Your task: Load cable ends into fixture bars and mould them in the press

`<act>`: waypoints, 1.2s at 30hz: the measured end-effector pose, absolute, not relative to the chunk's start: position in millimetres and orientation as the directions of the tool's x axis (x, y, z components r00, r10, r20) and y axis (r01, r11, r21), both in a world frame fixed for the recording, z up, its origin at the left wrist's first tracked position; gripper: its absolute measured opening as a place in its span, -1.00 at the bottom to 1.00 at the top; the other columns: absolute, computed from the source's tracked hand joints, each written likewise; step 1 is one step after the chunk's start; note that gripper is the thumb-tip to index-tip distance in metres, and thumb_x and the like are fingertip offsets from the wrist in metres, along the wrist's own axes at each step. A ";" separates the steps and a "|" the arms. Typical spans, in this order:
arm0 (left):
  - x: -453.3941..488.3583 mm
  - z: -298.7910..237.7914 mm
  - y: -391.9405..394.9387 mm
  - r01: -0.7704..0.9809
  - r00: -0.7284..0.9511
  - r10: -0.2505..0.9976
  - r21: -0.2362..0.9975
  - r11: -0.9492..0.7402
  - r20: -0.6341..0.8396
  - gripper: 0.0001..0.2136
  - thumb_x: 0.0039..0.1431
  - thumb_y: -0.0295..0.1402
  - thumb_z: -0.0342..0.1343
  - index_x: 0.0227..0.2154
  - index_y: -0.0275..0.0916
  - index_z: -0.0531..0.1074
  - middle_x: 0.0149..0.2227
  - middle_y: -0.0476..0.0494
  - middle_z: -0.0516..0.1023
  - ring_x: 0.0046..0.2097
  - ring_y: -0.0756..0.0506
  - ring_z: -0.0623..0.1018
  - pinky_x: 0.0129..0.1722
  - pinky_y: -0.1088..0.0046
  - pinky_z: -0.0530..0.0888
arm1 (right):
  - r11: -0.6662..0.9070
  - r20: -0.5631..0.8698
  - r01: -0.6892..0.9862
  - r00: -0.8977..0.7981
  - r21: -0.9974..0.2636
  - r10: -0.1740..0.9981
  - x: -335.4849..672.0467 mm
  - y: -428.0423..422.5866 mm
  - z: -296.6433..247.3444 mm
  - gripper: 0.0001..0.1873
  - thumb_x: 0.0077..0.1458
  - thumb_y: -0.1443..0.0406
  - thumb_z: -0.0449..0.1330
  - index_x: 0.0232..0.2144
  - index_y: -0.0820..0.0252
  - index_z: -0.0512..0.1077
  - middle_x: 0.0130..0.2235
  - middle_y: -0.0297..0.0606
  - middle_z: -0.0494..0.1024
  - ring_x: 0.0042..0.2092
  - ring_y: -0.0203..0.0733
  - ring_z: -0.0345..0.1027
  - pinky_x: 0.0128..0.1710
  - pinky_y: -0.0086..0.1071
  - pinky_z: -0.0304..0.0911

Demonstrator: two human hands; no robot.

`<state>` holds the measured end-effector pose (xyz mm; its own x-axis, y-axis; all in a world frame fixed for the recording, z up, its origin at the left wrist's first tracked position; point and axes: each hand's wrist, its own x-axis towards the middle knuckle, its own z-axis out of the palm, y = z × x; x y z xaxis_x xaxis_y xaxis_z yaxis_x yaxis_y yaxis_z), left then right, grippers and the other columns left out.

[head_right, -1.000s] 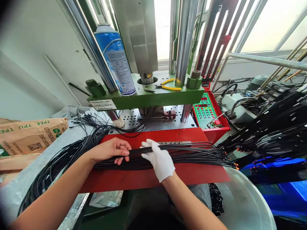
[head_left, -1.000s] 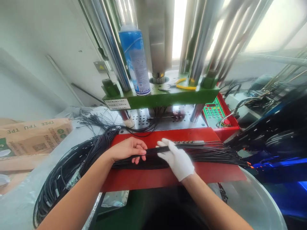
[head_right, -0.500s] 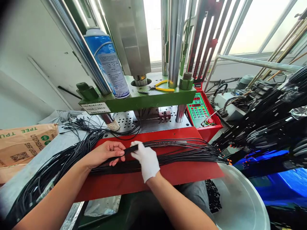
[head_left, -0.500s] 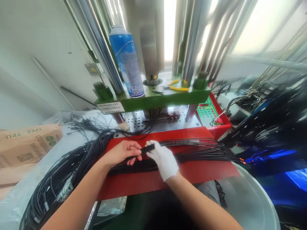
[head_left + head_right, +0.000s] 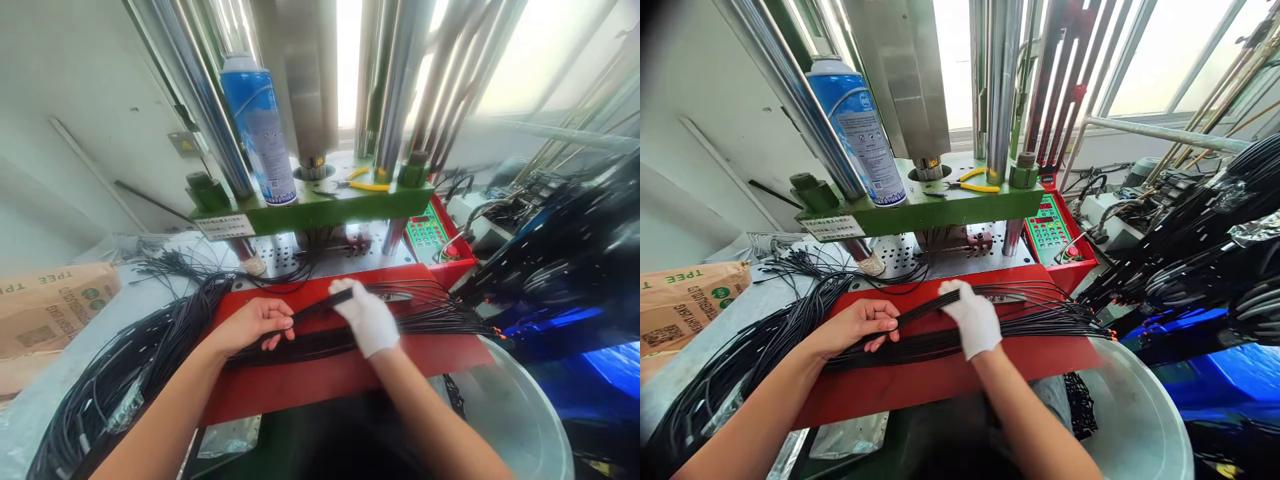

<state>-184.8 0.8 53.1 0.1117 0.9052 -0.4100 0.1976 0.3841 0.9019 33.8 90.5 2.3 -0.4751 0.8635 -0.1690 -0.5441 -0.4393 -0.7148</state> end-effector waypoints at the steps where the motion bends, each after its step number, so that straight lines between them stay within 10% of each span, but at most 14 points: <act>1: -184.1 52.7 1.2 0.210 0.115 0.904 0.900 0.382 -0.411 -0.72 0.09 -0.19 0.18 -0.32 -0.31 0.33 -0.41 -0.22 0.59 -0.61 0.06 0.36 -0.64 0.55 0.26 | -0.413 -0.176 -0.572 -0.424 -0.709 0.888 55.0 107.9 -0.1 -0.71 0.15 0.10 0.11 -0.18 0.12 0.46 0.01 -0.21 0.49 0.08 -0.10 0.34 0.10 -0.14 0.26; 8: -172.0 42.1 8.3 0.529 0.142 0.888 0.792 0.305 -0.437 -0.71 0.07 -0.14 0.16 -0.29 -0.27 0.39 -0.39 -0.10 0.54 -0.52 0.00 0.41 -0.54 0.50 0.31 | -0.332 -0.295 -0.588 -0.162 -0.738 0.942 156.7 168.4 -9.0 -0.78 0.22 0.28 0.03 -0.15 0.20 0.41 -0.01 -0.13 0.50 0.01 -0.14 0.41 0.04 -0.17 0.32; 13: -157.9 31.5 16.3 0.875 0.084 0.962 0.481 0.054 -0.261 -0.79 0.11 -0.22 0.06 -0.26 -0.20 0.45 -0.24 -0.15 0.52 -0.21 -0.18 0.50 -0.22 0.38 0.35 | -0.115 -0.085 -0.517 -0.081 -0.848 0.993 152.4 160.5 6.1 -0.76 0.15 0.24 0.15 -0.20 0.30 0.45 -0.16 -0.05 0.57 -0.07 -0.03 0.46 -0.09 -0.16 0.42; 23: -149.4 33.5 27.4 0.933 0.064 0.955 0.358 0.046 -0.290 -0.91 -0.02 -0.34 0.04 -0.49 -0.22 0.40 -0.40 -0.11 0.45 -0.38 -0.12 0.44 -0.38 0.42 0.25 | -0.197 -0.171 -0.479 -0.097 -0.856 0.980 153.8 169.7 6.7 -0.75 0.07 0.23 0.23 -0.27 0.35 0.45 -0.26 -0.03 0.60 -0.26 -0.08 0.53 -0.28 -0.30 0.49; 28: -150.9 54.3 29.8 0.820 0.045 0.947 0.553 0.146 -0.317 -0.81 0.11 -0.22 0.02 -0.39 -0.24 0.40 -0.46 0.00 0.42 -0.42 -0.05 0.40 -0.44 0.51 0.26 | -0.375 -0.342 -0.227 -0.170 -0.899 0.924 162.7 156.5 20.5 -0.54 0.17 0.05 0.08 -0.40 0.40 0.46 -0.47 0.02 0.58 -0.53 -0.13 0.48 -0.59 -0.38 0.40; 32: -136.3 75.4 31.6 0.648 0.080 0.907 0.713 0.268 -0.413 -0.67 0.16 -0.05 0.02 -0.33 -0.26 0.41 -0.55 0.06 0.36 -0.53 0.02 0.32 -0.54 0.56 0.21 | -0.463 -0.407 0.056 -0.578 -0.884 0.707 147.2 111.8 22.0 -0.36 0.10 -0.12 0.07 -0.49 0.42 0.46 -0.55 0.01 0.53 -0.59 -0.12 0.44 -0.63 -0.38 0.34; 36: -116.3 79.7 33.4 0.503 0.223 0.832 0.791 0.348 -0.508 -0.67 0.18 -0.06 0.02 -0.31 -0.29 0.36 -0.52 -0.02 0.48 -0.60 0.05 0.34 -0.60 0.57 0.22 | -0.548 -0.286 -0.083 -0.783 -0.832 0.552 100.7 67.3 7.2 -0.40 0.00 -0.10 0.20 -0.23 0.36 0.46 -0.31 -0.04 0.58 -0.39 -0.14 0.50 -0.44 -0.37 0.39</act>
<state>-116.3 33.4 79.7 0.2229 0.8321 -0.5079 0.5029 0.3482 0.7911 100.7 67.3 7.2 -0.7830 0.5525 -0.2859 -0.0828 -0.5480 -0.8324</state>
